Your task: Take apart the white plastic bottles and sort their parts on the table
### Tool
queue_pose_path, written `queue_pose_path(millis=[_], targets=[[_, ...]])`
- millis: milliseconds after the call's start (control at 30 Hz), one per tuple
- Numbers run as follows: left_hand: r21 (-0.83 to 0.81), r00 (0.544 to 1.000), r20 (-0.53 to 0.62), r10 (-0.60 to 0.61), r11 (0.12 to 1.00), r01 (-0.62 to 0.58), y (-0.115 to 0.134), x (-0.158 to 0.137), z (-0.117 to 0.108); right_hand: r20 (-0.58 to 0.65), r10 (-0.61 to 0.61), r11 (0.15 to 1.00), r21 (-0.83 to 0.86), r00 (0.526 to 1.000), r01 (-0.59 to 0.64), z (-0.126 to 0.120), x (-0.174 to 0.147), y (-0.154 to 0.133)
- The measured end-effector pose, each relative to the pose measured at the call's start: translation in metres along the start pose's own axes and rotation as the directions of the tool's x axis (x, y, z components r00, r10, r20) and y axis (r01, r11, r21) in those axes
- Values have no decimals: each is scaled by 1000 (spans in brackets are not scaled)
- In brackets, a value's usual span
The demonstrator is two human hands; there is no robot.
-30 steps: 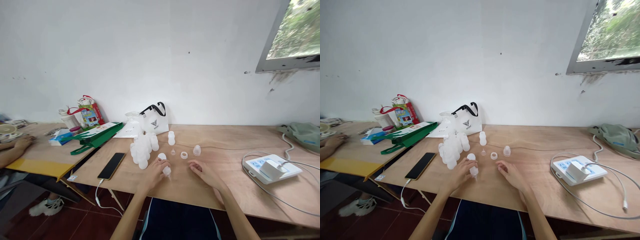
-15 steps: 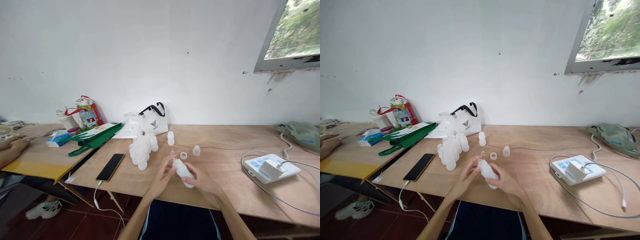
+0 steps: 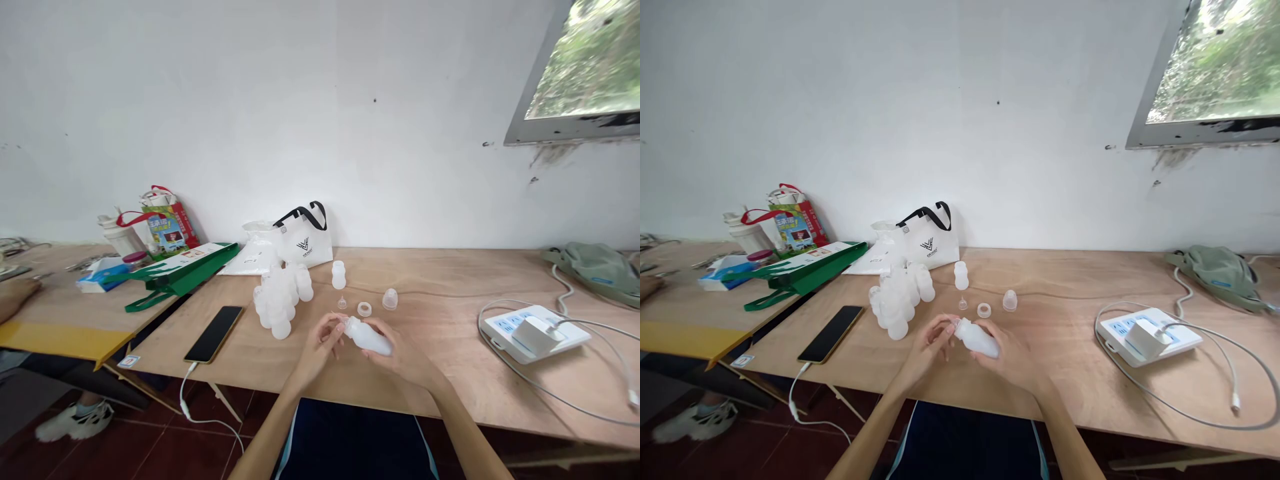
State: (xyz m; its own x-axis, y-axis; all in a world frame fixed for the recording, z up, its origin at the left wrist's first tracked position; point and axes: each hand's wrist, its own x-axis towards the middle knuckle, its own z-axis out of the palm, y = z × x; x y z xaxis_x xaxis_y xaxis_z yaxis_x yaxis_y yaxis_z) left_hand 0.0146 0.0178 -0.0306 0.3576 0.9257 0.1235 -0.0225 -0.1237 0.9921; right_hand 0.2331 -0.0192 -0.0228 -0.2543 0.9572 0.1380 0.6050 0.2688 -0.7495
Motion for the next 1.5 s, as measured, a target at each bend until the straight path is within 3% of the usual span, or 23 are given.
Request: queue_pose_path(millis=[100,200,333,433,533,600,667,733,767,833,933,1000,1233,1367,1500], targets=[[68,1000,-14,7,998,-6,-2,-1,-4,-11,-72,996,-46,997,71,-3,-1,3],[72,997,-77,11,997,-5,-10,0,1,-66,-189,966,-194,980,173,0,-3,2],[-51,980,-201,-3,999,-7,-15,3,11,-125,-263,921,-328,957,210,11,-2,2],[-263,985,-141,-95,963,56,-10,9,12,-156,-197,965,-208,968,163,12,1,6],[-439,982,-43,-182,887,145,-5,19,10,-124,-109,992,51,986,116,5,2,12],[-476,980,-78,-185,870,126,-2,28,6,-94,-85,978,184,992,101,-1,2,16],[-357,981,-165,-103,933,38,0,37,1,-113,-59,971,223,992,83,-8,0,19],[-55,972,-232,43,997,-57,3,47,-7,-163,-20,978,201,986,53,-13,0,23],[133,965,-237,110,988,-80,5,54,-11,-188,-2,982,185,982,38,-15,-1,26],[498,961,-202,191,865,-67,10,67,-18,-224,19,987,161,974,18,-17,-1,30],[836,986,-83,147,548,-11,13,86,-22,-249,34,992,130,968,-1,-20,0,37],[903,994,-45,98,430,-1,11,96,-19,-239,43,994,107,970,-17,-22,1,39],[953,1000,-11,-11,304,14,-13,106,-7,-212,60,997,66,975,-47,-24,2,49],[963,997,-18,-78,266,38,-24,107,-6,-195,76,996,64,978,-64,-25,3,53],[956,996,-47,-78,286,68,-24,104,-3,-166,86,995,63,982,-76,-26,4,52]])
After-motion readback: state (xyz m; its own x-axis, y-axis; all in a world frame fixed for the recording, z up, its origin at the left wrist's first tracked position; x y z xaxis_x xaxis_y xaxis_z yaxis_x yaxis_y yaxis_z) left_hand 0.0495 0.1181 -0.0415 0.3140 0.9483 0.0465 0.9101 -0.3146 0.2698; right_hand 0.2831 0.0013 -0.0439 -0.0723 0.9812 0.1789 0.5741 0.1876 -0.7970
